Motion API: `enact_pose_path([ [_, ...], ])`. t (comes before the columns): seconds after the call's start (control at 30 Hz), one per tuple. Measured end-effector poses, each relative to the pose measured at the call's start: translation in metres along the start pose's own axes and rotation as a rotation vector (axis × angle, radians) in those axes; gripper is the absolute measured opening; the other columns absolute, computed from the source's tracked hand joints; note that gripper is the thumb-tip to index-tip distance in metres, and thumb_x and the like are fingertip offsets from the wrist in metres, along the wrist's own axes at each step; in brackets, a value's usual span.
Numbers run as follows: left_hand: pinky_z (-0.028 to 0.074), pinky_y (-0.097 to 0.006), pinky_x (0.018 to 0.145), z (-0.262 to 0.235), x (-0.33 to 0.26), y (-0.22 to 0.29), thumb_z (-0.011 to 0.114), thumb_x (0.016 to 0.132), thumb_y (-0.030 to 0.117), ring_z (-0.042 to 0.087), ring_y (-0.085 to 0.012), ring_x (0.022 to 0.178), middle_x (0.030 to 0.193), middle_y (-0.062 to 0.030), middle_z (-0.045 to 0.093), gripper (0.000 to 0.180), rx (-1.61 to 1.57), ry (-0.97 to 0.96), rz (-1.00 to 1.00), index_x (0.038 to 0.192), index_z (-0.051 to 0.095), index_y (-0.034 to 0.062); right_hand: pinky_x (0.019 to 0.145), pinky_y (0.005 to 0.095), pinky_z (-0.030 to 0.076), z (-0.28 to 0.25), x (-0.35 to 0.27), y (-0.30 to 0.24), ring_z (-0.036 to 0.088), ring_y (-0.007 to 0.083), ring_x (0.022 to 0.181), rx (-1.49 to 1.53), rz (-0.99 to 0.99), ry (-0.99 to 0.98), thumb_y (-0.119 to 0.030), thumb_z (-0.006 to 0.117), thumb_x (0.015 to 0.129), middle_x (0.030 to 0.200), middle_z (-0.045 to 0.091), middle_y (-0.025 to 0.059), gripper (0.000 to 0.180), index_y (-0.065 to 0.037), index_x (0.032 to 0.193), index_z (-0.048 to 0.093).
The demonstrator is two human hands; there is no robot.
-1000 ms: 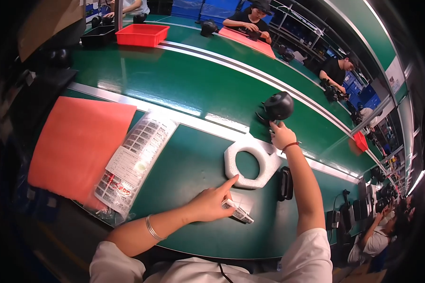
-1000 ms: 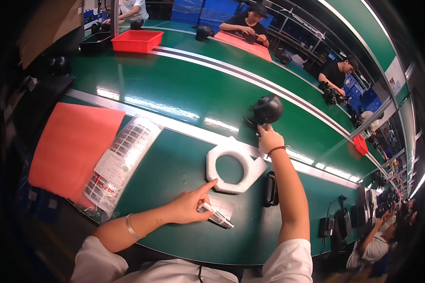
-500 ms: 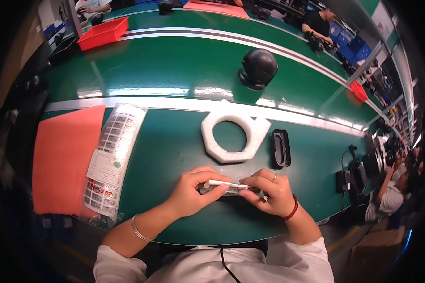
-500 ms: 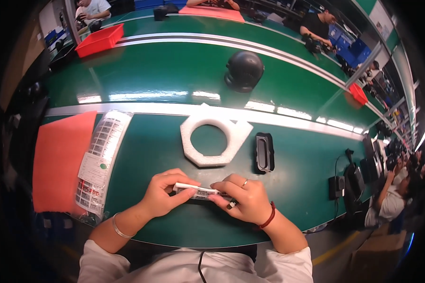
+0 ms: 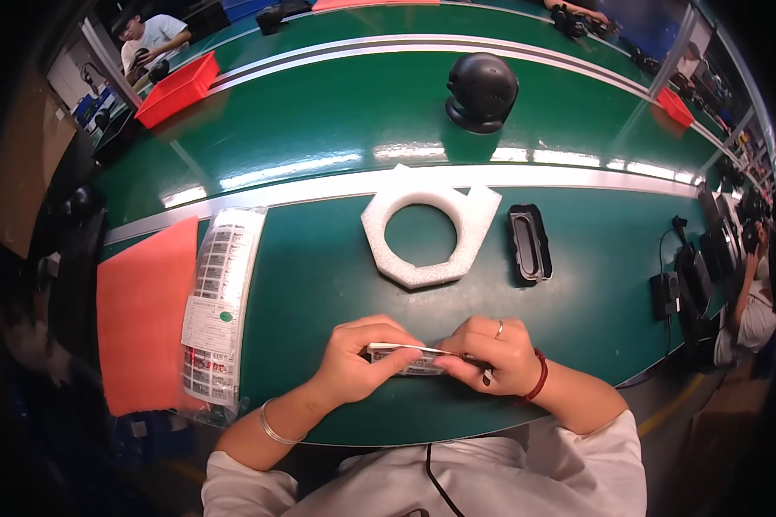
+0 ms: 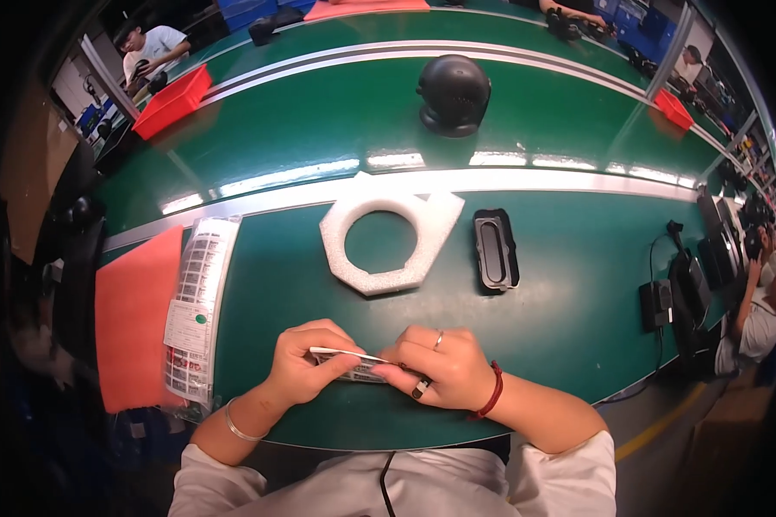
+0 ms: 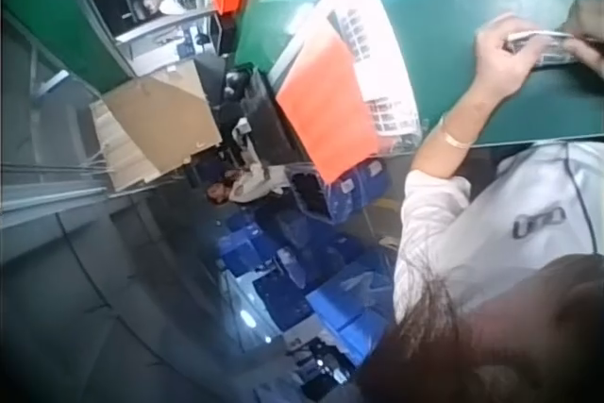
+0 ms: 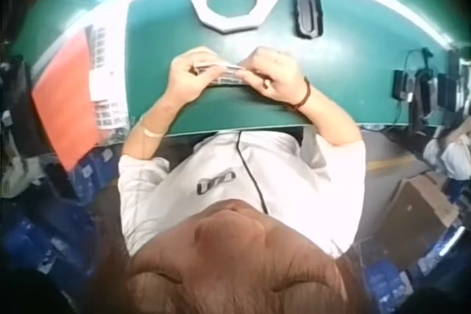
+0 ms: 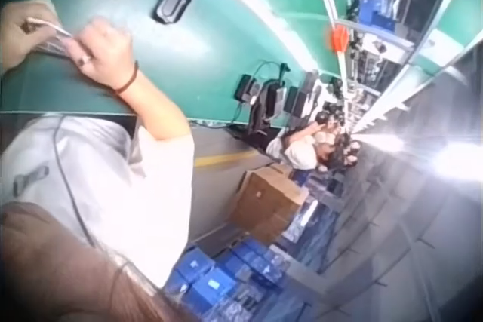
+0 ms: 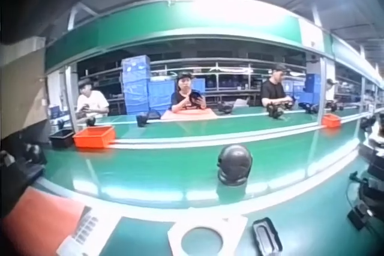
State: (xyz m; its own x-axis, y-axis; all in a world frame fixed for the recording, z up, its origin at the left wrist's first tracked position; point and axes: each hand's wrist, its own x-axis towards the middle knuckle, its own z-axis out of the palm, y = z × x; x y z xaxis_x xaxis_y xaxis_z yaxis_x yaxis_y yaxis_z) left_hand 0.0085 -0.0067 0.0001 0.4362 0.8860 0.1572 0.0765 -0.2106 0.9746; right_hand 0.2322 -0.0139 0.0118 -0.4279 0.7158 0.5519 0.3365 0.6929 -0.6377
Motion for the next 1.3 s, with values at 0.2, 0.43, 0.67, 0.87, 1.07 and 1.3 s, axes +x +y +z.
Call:
enact_pose_path([
  [0.2,0.048,-0.025,0.063,-0.0017,-0.0003,0.0021,0.071,0.079,-0.001,0.062,-0.0141,0.071,0.081,-0.0079,0.067,0.009,0.01,0.085,0.098,0.088,0.072,0.0022,0.047,0.0302,0.046,-0.0024,-0.0004,0.0029,0.059,0.0186,0.054,0.056,0.023,0.015,-0.008,0.075,0.077,0.072,0.064,0.0045,0.009,-0.005,0.08,0.068],
  [0.43,0.048,-0.025,0.062,-0.0024,-0.0017,0.0044,0.073,0.077,-0.001,0.061,-0.0137,0.071,0.082,-0.0065,0.066,0.014,0.026,0.022,0.138,0.09,0.072,0.0031,0.044,0.0287,0.045,0.0,-0.003,0.0012,0.059,0.017,0.051,-0.013,-0.102,0.063,-0.005,0.075,0.075,0.068,0.062,0.0033,0.007,-0.006,0.077,0.068],
  [0.67,0.048,-0.025,0.062,0.0002,0.0013,0.0046,0.078,0.072,0.0,0.062,-0.0142,0.071,0.078,-0.0054,0.066,0.016,0.077,0.011,0.185,0.086,0.074,0.0057,0.046,0.0281,0.048,0.0013,-0.0021,0.0012,0.061,0.0169,0.055,-0.029,-0.135,0.069,-0.006,0.076,0.072,0.072,0.064,0.0037,0.012,-0.007,0.083,0.07],
  [0.87,0.049,-0.026,0.06,-0.0004,-0.0011,0.0056,0.077,0.07,-0.002,0.062,-0.0153,0.068,0.077,-0.0053,0.065,0.015,0.142,0.076,0.316,0.084,0.075,0.0058,0.047,0.0274,0.049,-0.0029,0.0009,-0.0015,0.062,0.017,0.056,0.015,-0.132,0.079,-0.004,0.075,0.07,0.075,0.065,0.0045,0.016,-0.006,0.085,0.07],
  [1.07,0.046,-0.026,0.056,0.0024,-0.0007,0.007,0.077,0.071,-0.003,0.06,-0.0155,0.064,0.074,-0.006,0.063,0.011,0.155,0.053,0.401,0.079,0.071,0.0036,0.051,0.0271,0.05,-0.0049,-0.0068,-0.0002,0.065,0.0174,0.059,0.012,-0.176,0.025,-0.002,0.071,0.069,0.076,0.066,0.0051,0.017,-0.003,0.086,0.07],
  [1.3,0.047,-0.026,0.057,0.0007,0.0005,0.0047,0.078,0.07,-0.002,0.06,-0.0156,0.066,0.075,-0.005,0.063,0.013,0.168,0.035,0.411,0.08,0.072,0.0039,0.051,0.026,0.05,-0.0054,0.0004,0.0003,0.064,0.0162,0.06,0.022,-0.165,0.027,-0.002,0.072,0.068,0.08,0.066,0.0045,0.019,-0.005,0.086,0.07],
])
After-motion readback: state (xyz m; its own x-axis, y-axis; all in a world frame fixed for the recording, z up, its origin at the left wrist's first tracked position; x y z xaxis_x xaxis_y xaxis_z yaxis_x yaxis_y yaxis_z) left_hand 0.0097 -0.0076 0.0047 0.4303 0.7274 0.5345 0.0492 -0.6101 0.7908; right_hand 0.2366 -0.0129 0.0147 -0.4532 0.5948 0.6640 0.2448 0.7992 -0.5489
